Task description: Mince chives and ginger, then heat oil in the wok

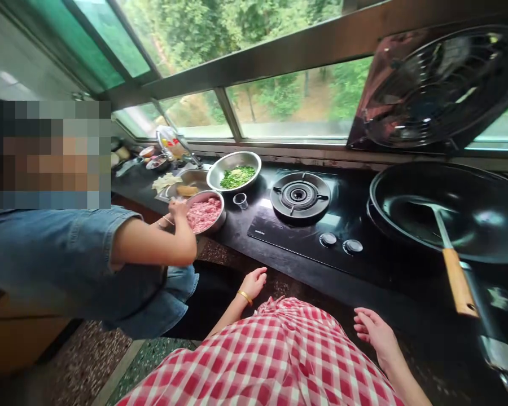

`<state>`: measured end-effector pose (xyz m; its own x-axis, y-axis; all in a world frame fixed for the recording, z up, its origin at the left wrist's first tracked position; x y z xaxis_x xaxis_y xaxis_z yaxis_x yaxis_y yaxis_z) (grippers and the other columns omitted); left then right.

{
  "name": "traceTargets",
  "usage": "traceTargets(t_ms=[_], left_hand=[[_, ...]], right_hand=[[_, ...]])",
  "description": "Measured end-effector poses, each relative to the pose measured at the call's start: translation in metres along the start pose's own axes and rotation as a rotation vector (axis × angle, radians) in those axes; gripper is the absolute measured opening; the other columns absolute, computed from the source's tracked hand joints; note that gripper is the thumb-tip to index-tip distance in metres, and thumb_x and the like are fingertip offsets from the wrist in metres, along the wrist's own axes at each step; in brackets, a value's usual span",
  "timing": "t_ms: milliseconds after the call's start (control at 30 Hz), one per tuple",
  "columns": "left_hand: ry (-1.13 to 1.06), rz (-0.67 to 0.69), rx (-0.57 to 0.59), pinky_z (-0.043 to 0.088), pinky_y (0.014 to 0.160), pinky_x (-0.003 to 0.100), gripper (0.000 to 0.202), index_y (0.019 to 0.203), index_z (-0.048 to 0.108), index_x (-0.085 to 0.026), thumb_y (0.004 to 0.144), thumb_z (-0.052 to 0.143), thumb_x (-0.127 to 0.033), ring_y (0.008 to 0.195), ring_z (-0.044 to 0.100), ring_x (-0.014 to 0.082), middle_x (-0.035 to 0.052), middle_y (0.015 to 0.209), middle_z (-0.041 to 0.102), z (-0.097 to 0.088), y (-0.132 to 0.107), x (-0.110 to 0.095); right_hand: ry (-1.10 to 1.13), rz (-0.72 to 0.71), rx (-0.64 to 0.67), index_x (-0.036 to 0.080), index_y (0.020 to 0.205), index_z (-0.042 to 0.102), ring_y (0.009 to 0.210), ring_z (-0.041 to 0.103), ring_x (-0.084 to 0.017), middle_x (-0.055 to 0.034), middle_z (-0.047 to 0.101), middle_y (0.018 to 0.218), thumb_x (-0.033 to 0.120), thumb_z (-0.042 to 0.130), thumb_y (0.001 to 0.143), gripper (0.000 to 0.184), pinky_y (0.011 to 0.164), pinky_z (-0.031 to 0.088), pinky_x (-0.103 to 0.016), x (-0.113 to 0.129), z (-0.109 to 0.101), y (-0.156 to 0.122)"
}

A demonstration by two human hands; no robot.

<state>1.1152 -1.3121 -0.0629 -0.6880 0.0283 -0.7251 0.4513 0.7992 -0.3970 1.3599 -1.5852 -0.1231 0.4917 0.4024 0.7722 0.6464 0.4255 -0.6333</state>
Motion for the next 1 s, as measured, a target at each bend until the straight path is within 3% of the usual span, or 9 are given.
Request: traceTargets(t_ms=[267,433,600,733,833,933,1000], left_hand=[[0.078,0.032,-0.071,0.044,0.086,0.028,0.04,0.114,0.062,-0.018,0.081,0.043,-0.032,0.088,0.062,0.0172,0.0062,0.091,0.069,0.001,-0.014,0.008],[0.1,-0.028,-0.106,0.043,0.089,0.03,0.042,0.115,0.061,-0.016,0.081,0.04,-0.031,0.092,0.061,0.0187,0.0076,0.094,0.069,0.003,-0.029,0.018],[0.045,-0.146,-0.159,0.041,0.092,0.029,0.041,0.114,0.062,-0.016,0.08,0.041,-0.028,0.099,0.06,0.0183,0.0073,0.103,0.067,0.01,-0.074,0.043],[-0.097,-0.264,-0.25,0.043,0.089,0.029,0.038,0.11,0.064,-0.018,0.077,0.046,-0.029,0.097,0.06,0.0187,0.0067,0.109,0.065,0.005,-0.126,0.081],[-0.261,-0.364,-0.315,0.047,0.076,0.028,0.04,0.109,0.064,-0.018,0.075,0.051,-0.035,0.084,0.061,0.0175,0.0064,0.099,0.067,-0.019,-0.163,0.122],[-0.385,-0.413,-0.37,0.046,0.064,0.026,0.049,0.112,0.062,-0.014,0.072,0.053,-0.041,0.069,0.058,0.0138,0.0061,0.088,0.065,-0.057,-0.199,0.181],[-0.449,-0.417,-0.436,0.044,0.059,0.024,0.055,0.111,0.062,-0.012,0.069,0.056,-0.048,0.063,0.055,0.0119,0.005,0.081,0.063,-0.084,-0.225,0.233]], right_hand=[[-0.219,0.05,0.144,0.022,0.07,0.065,0.054,0.059,-0.016,-0.0038,0.064,0.066,0.047,0.061,0.057,0.029,0.047,0.049,-0.024,0.024,0.025,0.001],[-0.218,0.04,0.258,0.024,0.069,0.064,0.05,0.057,-0.015,-0.0009,0.061,0.06,0.049,0.062,0.054,0.029,0.044,0.047,-0.025,0.013,0.034,0.018],[-0.247,0.066,0.365,0.026,0.069,0.063,0.048,0.058,-0.016,0.0003,0.06,0.058,0.049,0.064,0.053,0.028,0.043,0.047,-0.026,-0.004,0.047,0.034],[-0.316,0.05,0.459,0.026,0.072,0.061,0.047,0.058,-0.016,0.0002,0.059,0.057,0.049,0.066,0.052,0.031,0.04,0.045,-0.025,-0.004,0.073,0.03],[-0.343,-0.004,0.5,0.023,0.077,0.06,0.047,0.058,-0.015,0.0006,0.058,0.058,0.048,0.067,0.051,0.036,0.039,0.043,-0.023,-0.002,0.101,0.022],[-0.336,-0.025,0.499,0.02,0.081,0.059,0.045,0.055,-0.012,0.0011,0.057,0.059,0.046,0.07,0.05,0.041,0.038,0.039,-0.02,-0.015,0.137,0.012],[-0.306,0.004,0.502,0.019,0.081,0.058,0.042,0.05,-0.009,0.0025,0.055,0.055,0.043,0.072,0.049,0.042,0.036,0.035,-0.018,-0.036,0.17,0.002]])
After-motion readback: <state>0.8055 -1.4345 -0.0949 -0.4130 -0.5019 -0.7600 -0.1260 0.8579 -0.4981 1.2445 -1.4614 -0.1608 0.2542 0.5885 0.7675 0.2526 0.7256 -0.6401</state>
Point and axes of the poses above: each hand's wrist, its own y-axis towards the middle knuckle, its own z-axis out of the palm, x = y × z, the point moved 3 cm from there along y, towards the middle knuckle
